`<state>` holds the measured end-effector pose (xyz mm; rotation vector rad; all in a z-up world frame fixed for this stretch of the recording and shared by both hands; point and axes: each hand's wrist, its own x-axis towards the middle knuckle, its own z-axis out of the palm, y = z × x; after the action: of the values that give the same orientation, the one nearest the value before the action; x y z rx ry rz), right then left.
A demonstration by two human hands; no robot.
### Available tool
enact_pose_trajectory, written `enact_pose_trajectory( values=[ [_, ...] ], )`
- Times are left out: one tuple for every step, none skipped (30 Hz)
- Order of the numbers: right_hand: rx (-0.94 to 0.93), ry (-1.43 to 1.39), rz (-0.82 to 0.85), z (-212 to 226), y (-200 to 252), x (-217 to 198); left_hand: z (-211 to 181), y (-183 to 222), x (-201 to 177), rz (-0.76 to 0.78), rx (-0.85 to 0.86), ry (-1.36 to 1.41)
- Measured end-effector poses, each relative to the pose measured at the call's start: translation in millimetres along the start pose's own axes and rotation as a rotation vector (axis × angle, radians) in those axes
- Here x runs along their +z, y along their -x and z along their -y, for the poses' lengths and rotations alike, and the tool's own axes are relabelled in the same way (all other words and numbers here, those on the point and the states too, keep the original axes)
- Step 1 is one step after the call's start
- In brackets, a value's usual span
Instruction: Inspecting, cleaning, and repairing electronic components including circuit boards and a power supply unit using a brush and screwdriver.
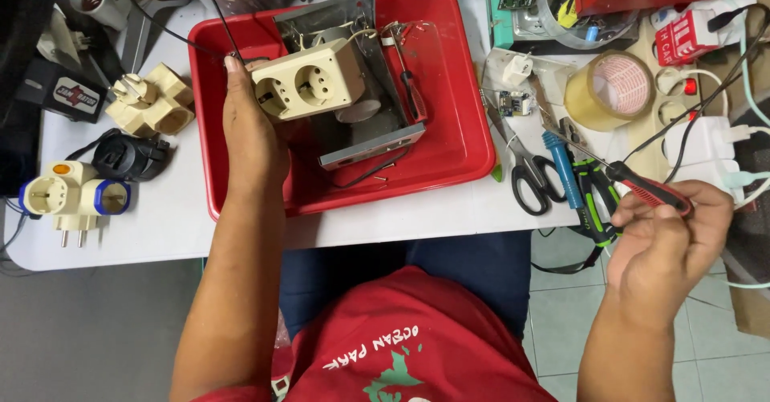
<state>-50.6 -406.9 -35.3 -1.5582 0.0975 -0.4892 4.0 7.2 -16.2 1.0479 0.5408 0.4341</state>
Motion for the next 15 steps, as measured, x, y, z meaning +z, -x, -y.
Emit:
enact_pose_trajectory(
  values=[
    [0.001,0.001,0.001,1,0,1,0,0,0,-0.001,-0.002,0.000],
    [-0.019,0.006,0.000,1,-1,2,1,-1,-1,-0.001,0.006,-0.003],
    [-0.037,0.013,-0.001,2,-1,3,2,-1,-2,-0.001,0.011,-0.006],
    [-0.035,0.016,0.000,0,-3,0,2,-1,-2,-0.003,0.008,-0.007],
    [-0.136,0.078,0.013,-1,-5,-2,2,-2,-2,-0.011,0.004,-0.015],
    [-0.238,0.139,0.025,-3,-7,-5,2,-2,-2,-0.018,0.001,-0.023],
    [-0.236,0.143,0.021,-7,-9,-11,1,-1,-2,-0.014,-0.003,-0.025],
    [-0.314,0.167,0.026,-10,-11,-16,1,0,-2,-0.016,0.012,-0.056],
    [-0.394,0.192,0.030,-14,-14,-22,1,0,-2,-0.016,0.028,-0.086],
    [-0.393,0.196,0.024,-19,-14,-29,0,0,-1,-0.010,0.025,-0.087],
    [-0.424,0.243,0.029,-23,-15,-36,0,0,0,-0.018,0.012,-0.083],
    [-0.454,0.291,0.033,-27,-15,-42,0,0,0,-0.026,-0.002,-0.079],
    [-0.453,0.291,0.035,-24,-11,-40,-1,1,0,-0.028,-0.003,-0.080],
    [-0.438,0.339,0.054,-21,-6,-37,-2,2,0,-0.022,0.005,-0.067],
    [-0.422,0.387,0.072,-17,-1,-35,-2,3,0,-0.014,0.012,-0.055]
  ],
)
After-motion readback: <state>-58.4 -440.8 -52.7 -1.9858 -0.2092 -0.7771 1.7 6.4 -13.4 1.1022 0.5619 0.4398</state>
